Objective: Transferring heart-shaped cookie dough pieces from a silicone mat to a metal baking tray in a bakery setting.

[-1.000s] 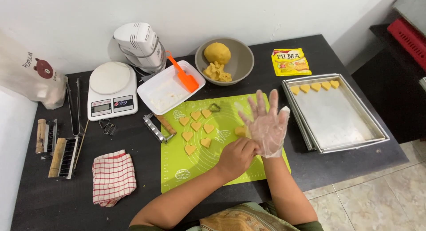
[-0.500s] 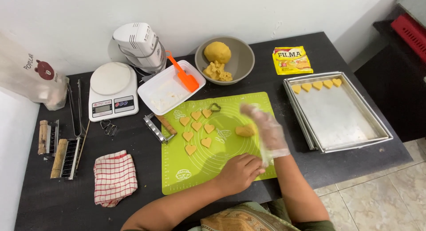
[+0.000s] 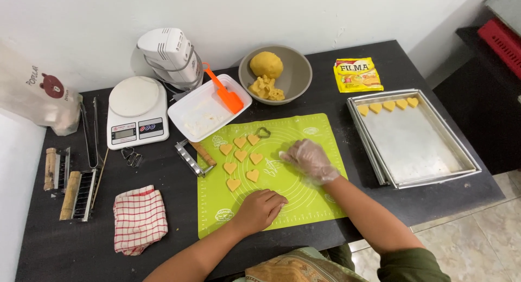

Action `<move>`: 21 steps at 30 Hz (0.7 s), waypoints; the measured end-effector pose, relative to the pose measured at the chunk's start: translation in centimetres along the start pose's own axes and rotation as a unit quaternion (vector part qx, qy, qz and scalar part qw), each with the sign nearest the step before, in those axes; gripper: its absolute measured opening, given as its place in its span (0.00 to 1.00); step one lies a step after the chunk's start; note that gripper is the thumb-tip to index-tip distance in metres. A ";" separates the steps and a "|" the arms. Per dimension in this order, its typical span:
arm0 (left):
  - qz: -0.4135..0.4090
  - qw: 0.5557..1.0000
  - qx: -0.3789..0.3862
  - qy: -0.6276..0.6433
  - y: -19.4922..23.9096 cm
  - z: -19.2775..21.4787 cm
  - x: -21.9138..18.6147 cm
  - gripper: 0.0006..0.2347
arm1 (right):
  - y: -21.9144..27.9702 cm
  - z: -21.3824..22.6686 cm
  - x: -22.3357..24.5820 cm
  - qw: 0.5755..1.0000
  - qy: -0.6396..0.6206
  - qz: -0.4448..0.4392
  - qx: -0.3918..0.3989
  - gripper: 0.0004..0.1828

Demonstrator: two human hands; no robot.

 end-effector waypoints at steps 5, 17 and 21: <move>-0.032 0.999 -0.013 -0.016 0.3 0.2 -0.3 0.07 | -0.4 7.4 -3.8 0.591 0.568 -0.551 -0.152 0.31; -0.026 1.000 -0.004 -0.005 0.2 0.1 -0.2 0.07 | 1.2 0.8 2.5 0.791 0.250 -0.373 -0.416 0.19; -0.027 1.000 0.001 -0.002 0.1 -0.1 -0.2 0.07 | 2.9 0.0 1.3 0.743 0.089 -0.451 -0.486 0.52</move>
Point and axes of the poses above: each hand's wrist, its own y-axis away from the middle knuckle, its own z-axis out of the back of the hand, x = y × z, the point moved 6 cm from there along -y, towards the middle knuckle, and after that the axes turned 7 degrees about -y, right-handed, at the moved point
